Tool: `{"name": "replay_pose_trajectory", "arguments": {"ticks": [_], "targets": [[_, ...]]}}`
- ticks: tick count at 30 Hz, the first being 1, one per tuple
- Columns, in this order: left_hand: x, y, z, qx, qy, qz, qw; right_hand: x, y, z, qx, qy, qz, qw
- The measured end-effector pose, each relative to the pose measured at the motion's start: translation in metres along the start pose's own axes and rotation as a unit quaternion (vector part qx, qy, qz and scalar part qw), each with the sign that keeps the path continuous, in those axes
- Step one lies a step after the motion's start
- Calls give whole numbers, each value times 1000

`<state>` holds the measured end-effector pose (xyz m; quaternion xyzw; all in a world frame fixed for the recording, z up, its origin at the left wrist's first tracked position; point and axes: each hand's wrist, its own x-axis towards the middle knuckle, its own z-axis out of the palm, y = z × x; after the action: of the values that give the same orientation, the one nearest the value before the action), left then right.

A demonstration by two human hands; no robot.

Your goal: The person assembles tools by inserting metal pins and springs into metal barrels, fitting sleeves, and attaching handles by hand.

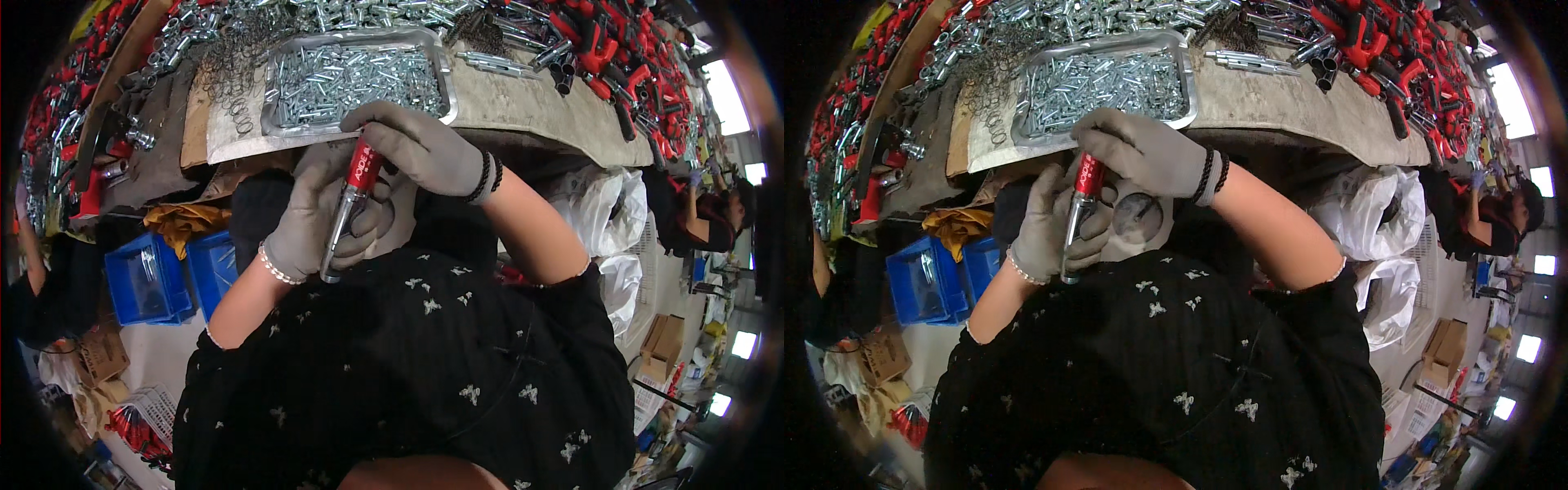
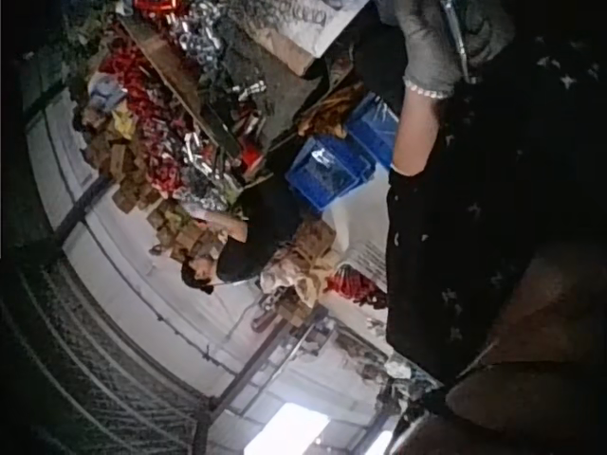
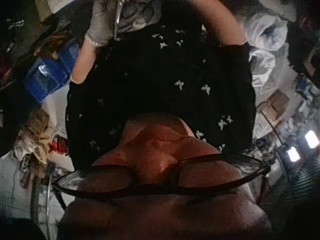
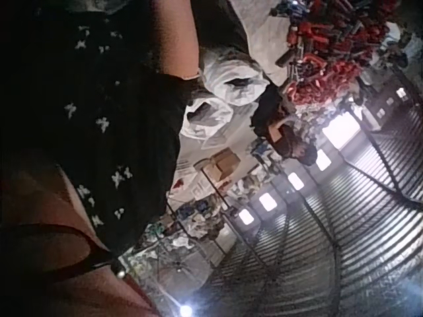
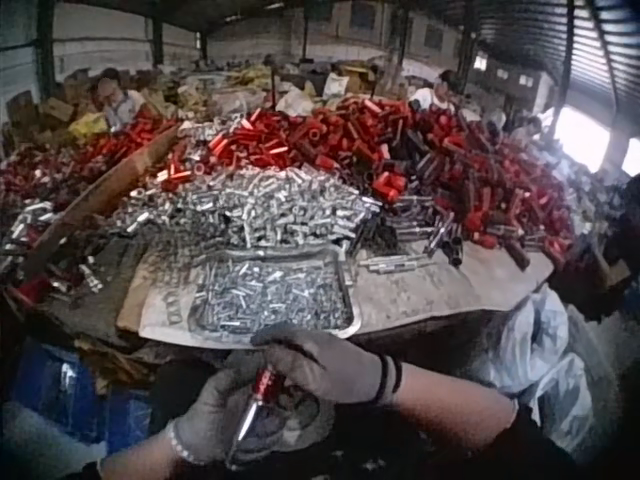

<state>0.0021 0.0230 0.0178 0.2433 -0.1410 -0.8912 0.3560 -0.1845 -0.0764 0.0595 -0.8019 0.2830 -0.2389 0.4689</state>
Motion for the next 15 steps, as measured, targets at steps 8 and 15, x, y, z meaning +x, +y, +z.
{"name": "replay_pose_trajectory", "arguments": {"ticks": [8, 15], "targets": [[-5, 1, -1, -25, -20, -30, 999, 10, 4, -2, 6, -88, -9, 996], [-5, -7, -13, 144, 4, 22, 989, 6, 8, 33, -414, 0, 47, 909]]}}
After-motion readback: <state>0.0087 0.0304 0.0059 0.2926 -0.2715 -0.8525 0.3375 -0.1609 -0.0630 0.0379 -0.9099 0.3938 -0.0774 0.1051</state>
